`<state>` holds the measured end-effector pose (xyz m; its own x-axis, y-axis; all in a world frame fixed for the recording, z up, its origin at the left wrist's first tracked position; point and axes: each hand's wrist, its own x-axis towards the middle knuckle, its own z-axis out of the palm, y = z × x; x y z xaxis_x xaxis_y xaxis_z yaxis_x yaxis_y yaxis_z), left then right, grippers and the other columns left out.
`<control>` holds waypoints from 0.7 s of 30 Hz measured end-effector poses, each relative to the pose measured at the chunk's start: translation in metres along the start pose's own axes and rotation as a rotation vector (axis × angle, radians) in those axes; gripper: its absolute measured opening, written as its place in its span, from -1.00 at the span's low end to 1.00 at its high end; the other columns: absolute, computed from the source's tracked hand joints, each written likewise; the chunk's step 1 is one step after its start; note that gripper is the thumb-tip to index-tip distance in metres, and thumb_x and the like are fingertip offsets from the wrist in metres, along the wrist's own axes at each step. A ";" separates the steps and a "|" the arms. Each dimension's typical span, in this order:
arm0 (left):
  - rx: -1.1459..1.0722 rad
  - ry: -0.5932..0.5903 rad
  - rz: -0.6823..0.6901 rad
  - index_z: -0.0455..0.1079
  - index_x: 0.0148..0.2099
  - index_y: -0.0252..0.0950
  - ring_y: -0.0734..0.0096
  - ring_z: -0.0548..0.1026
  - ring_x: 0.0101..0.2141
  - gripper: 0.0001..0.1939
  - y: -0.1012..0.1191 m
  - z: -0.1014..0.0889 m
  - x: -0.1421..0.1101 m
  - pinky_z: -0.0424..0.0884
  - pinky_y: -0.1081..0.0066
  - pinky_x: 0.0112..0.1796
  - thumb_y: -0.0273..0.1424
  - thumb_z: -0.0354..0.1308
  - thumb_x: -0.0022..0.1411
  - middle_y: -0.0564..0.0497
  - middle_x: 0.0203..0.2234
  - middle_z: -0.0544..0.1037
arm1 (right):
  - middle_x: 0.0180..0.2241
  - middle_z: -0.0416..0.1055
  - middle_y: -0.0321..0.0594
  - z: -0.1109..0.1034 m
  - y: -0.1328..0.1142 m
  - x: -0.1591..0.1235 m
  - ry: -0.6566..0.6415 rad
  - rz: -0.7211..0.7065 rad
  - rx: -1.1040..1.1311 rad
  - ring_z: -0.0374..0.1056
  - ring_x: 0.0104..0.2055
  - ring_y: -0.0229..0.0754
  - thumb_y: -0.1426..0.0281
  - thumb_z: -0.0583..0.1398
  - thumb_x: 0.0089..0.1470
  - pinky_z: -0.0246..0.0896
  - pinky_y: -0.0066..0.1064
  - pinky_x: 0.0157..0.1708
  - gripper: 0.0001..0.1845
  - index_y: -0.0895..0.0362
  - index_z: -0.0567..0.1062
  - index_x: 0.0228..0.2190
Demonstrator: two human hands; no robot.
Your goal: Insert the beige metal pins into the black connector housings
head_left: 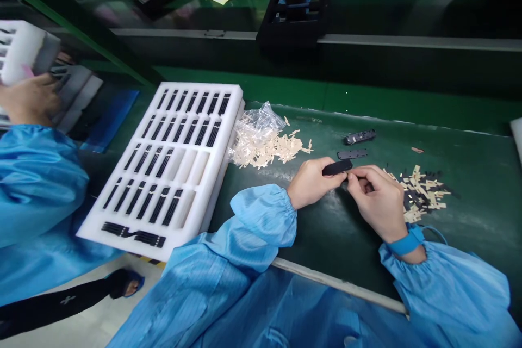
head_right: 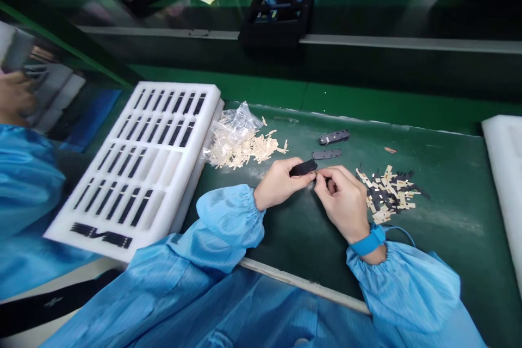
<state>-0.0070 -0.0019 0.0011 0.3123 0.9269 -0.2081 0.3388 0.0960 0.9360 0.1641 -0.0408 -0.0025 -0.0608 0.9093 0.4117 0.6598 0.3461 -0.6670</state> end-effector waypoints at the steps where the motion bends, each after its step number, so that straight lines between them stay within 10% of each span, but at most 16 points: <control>1: -0.009 -0.005 -0.005 0.46 -0.32 -0.30 0.46 0.43 -0.38 -0.77 0.000 0.001 0.000 0.27 0.48 -0.36 -0.21 0.26 0.16 0.12 -0.49 0.46 | -0.41 0.47 -0.27 0.000 0.000 0.000 0.003 0.004 -0.001 0.23 -0.54 -0.30 0.47 0.22 0.25 0.18 -0.39 -0.49 -0.89 0.12 0.52 -0.35; 9: -0.153 0.201 -0.004 0.42 -0.31 -0.29 0.53 0.27 -0.48 -0.73 0.004 -0.013 0.007 0.20 0.47 -0.43 -0.17 0.25 0.21 0.13 -0.53 0.34 | -0.37 0.48 -0.20 -0.008 0.018 0.004 0.190 0.285 0.074 0.35 -0.44 -0.19 0.31 0.22 0.27 0.25 -0.35 -0.45 -0.84 0.11 0.56 -0.29; 13: -0.212 0.465 0.068 0.42 -0.28 -0.29 0.52 0.29 -0.45 -0.79 0.007 -0.022 0.010 0.23 0.47 -0.40 -0.24 0.22 0.25 0.10 -0.47 0.38 | -0.25 0.55 -0.14 0.000 0.008 0.005 0.011 0.134 0.080 0.42 -0.35 -0.14 0.35 0.18 0.32 0.29 -0.32 -0.38 -0.82 0.09 0.60 -0.23; 21: -0.051 0.387 0.214 0.48 -0.15 -0.27 0.51 0.44 -0.41 -0.78 0.002 -0.015 0.000 0.36 0.50 -0.33 -0.21 0.22 0.33 0.08 -0.41 0.53 | -0.31 0.49 -0.18 0.011 -0.005 0.003 -0.167 -0.039 0.047 0.36 -0.35 -0.15 0.32 0.27 0.27 0.30 -0.31 -0.30 -0.86 0.08 0.53 -0.35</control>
<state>-0.0196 0.0038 0.0077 0.0119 0.9945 0.1042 0.2556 -0.1038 0.9612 0.1522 -0.0375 -0.0048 -0.2122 0.9192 0.3317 0.6192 0.3890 -0.6820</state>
